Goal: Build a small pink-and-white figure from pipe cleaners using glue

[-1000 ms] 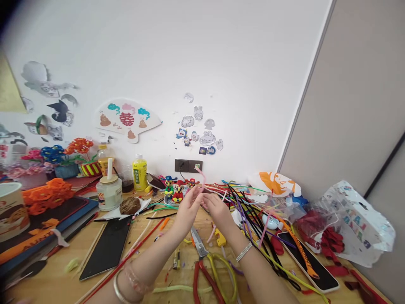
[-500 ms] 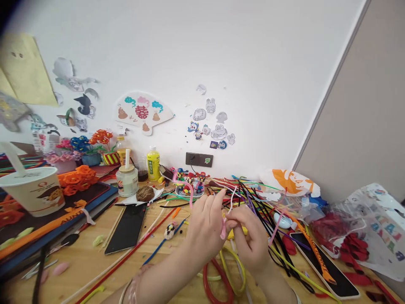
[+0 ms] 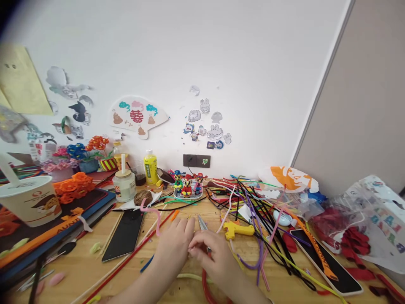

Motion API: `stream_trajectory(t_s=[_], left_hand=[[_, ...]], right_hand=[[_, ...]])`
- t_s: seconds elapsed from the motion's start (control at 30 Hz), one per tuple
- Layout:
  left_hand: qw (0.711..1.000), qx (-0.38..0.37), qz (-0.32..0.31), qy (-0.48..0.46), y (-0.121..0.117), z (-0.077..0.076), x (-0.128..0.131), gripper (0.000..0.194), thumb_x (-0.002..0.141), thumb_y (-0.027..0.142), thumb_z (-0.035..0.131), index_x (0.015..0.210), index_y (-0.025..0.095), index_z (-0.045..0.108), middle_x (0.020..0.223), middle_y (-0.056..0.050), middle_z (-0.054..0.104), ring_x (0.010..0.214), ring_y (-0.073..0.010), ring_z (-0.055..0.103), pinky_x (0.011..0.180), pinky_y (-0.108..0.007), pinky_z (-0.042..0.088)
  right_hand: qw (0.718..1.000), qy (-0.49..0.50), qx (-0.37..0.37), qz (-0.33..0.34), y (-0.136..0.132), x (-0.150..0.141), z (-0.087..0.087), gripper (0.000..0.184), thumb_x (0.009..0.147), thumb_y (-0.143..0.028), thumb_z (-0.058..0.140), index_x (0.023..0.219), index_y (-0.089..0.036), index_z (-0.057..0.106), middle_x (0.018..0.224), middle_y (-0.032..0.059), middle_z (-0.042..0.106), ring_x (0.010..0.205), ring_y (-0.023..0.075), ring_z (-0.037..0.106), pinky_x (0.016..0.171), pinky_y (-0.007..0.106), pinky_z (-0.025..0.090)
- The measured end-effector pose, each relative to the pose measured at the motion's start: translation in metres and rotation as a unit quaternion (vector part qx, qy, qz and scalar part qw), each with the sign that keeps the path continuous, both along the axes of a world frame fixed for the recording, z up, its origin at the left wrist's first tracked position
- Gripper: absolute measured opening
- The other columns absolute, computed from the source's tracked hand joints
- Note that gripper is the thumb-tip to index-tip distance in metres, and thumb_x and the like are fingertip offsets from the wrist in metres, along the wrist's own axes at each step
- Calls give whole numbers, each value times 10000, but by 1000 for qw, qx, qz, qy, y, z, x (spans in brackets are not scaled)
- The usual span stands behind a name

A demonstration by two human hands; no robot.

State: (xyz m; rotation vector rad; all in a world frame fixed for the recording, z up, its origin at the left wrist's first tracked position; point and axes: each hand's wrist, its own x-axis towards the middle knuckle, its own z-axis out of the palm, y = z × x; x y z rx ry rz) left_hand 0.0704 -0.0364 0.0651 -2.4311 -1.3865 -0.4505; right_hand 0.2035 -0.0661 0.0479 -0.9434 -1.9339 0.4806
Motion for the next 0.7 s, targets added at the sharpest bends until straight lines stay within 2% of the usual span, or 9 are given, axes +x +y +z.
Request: stream_trajectory(t_s=[0.1, 0.17, 0.3, 0.4, 0.5, 0.6, 0.7], left_hand=[[999, -44, 18, 23, 0, -11, -5, 191, 840, 136, 374, 830, 133, 564, 708, -88, 631, 657, -257, 622, 517, -318, 437], [998, -50, 2, 33, 2, -20, -8, 144, 821, 114, 409, 818, 142, 551, 688, -75, 641, 608, -240, 630, 482, -286, 423], [995, -7, -97, 0, 5, -37, -17, 127, 815, 130, 457, 708, 175, 509, 595, -12, 614, 525, -173, 604, 465, -232, 380], [986, 31, -157, -42, 5, -43, -24, 170, 834, 141, 424, 682, 188, 485, 584, 10, 597, 508, -138, 573, 469, -216, 362], [983, 50, -163, -72, 7, -41, -29, 193, 845, 119, 366, 713, 190, 488, 566, 16, 590, 488, -130, 554, 465, -216, 355], [981, 85, -155, -76, 12, -38, -36, 205, 846, 125, 349, 712, 190, 491, 546, 9, 585, 488, -135, 550, 456, -217, 347], [978, 114, -153, -86, 19, -37, -44, 183, 839, 132, 372, 718, 191, 497, 544, 3, 589, 470, -137, 539, 450, -215, 345]], right_hand=[[998, -22, -46, 30, 2, -2, -13, 162, 837, -328, 486, 766, -205, 564, 736, -3, 587, 694, 135, 526, 649, 238, 395], [997, -16, -68, 28, 4, 0, -18, 193, 841, -349, 475, 737, -200, 542, 724, -8, 557, 701, 138, 500, 654, 243, 372], [982, 97, -163, 5, 7, 6, -21, 245, 861, -398, 420, 737, -193, 475, 654, -29, 439, 613, 117, 422, 575, 226, 346], [944, 242, -225, 21, 10, 6, -19, 280, 861, -423, 412, 717, -187, 453, 621, -36, 410, 572, 106, 414, 555, 222, 358], [887, 389, -246, 26, 15, 11, -12, 252, 833, -416, 470, 738, -183, 465, 644, -28, 443, 564, 101, 445, 550, 227, 386], [836, 500, -225, 13, 22, 28, -4, 222, 785, -391, 547, 737, -199, 447, 639, -42, 436, 502, 89, 428, 501, 231, 406], [802, 577, -156, -23, 30, 55, 1, 213, 734, -315, 619, 703, -200, 443, 597, -65, 394, 487, 72, 406, 469, 196, 404]])
